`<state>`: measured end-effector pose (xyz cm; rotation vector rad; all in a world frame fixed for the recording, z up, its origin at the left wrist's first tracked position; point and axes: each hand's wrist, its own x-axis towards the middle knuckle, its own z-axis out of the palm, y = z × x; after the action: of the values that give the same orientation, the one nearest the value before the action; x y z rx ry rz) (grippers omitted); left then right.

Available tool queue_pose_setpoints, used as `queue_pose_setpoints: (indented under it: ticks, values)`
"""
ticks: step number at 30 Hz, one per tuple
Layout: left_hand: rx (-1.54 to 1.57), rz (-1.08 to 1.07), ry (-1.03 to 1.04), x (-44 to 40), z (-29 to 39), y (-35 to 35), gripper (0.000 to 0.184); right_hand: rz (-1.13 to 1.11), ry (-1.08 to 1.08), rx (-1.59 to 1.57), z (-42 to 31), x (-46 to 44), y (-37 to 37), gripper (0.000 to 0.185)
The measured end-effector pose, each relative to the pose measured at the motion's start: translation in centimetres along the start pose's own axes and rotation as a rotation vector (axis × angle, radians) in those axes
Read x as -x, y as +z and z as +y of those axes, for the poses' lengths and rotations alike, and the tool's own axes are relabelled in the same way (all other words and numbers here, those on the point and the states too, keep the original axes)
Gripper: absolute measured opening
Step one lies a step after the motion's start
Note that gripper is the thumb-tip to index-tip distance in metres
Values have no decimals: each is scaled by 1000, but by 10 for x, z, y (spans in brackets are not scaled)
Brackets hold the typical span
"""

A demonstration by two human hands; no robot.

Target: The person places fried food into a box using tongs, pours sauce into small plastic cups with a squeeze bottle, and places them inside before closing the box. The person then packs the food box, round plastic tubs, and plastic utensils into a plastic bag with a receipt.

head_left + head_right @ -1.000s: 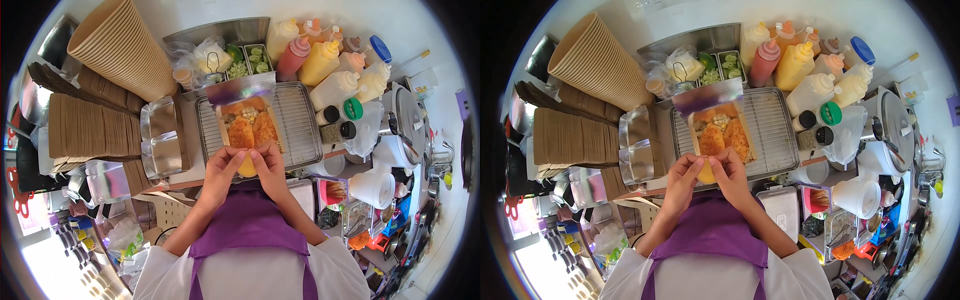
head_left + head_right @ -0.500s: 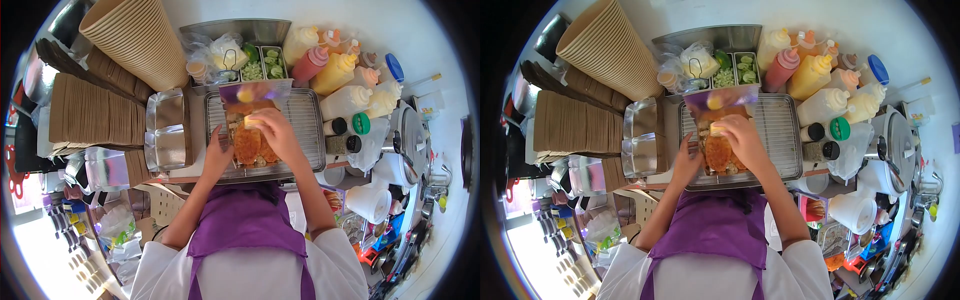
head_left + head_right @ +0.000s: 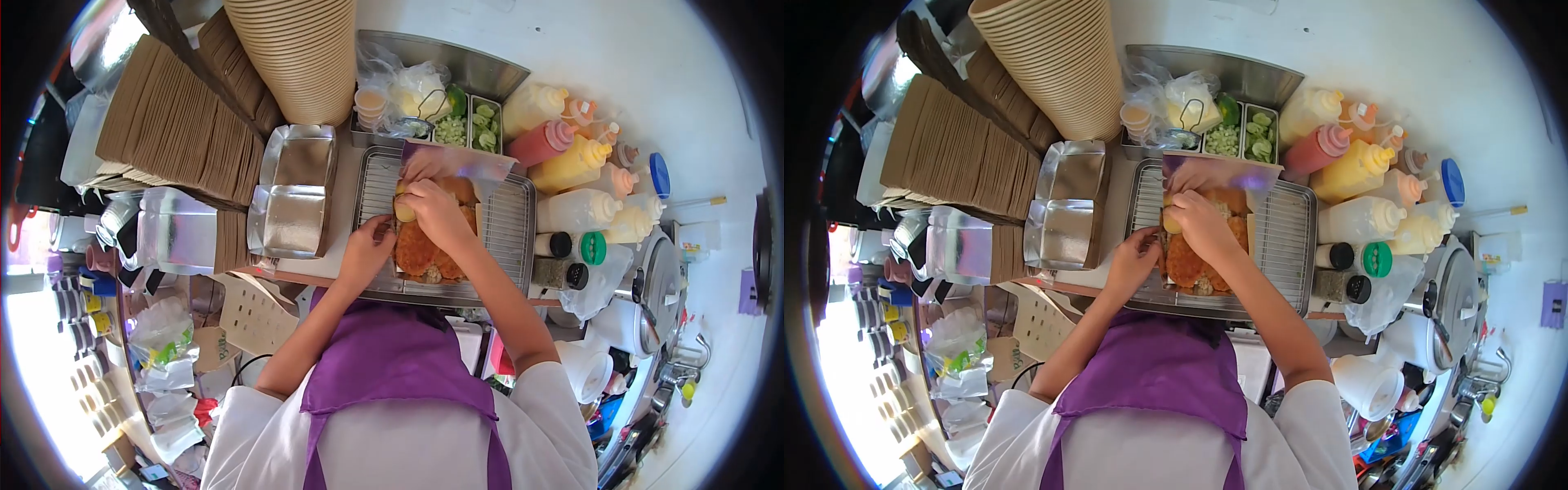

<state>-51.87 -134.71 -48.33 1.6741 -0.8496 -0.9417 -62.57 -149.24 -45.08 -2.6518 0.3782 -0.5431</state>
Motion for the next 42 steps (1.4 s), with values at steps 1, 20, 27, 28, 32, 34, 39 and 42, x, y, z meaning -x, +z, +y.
queue_pose_setpoints:
  ticks: [1, 20, 27, 28, 32, 34, 39, 42]
  values:
    - [-9, -3, 12, -1, 1, 1, 36, -19, -4, 22, 1, -1, 0, 21]
    - [-204, 37, 138, -6, 7, 7, 45, -204, -47, 207, -11, 15, -4, 27]
    - [-162, 46, 100, -5, 6, 6, 46, -374, -82, 397, -10, 12, -12, 25]
    - [-150, 46, 95, -5, 6, 6, 46, -385, -86, 421, -12, 10, -15, 24]
    - [-163, 35, 154, -5, 6, 7, 46, -462, -48, 494, -13, 8, -18, 25]
    - [-156, 32, 135, -5, 10, 8, 46, -401, -43, 439, -9, 14, -19, 19]
    - [-249, 17, 159, -2, 8, -7, 45, 104, 133, -7, -13, 35, -51, 22]
    - [-127, 0, 72, -5, -18, -23, 40, 412, 524, -269, -7, 66, -69, 19]
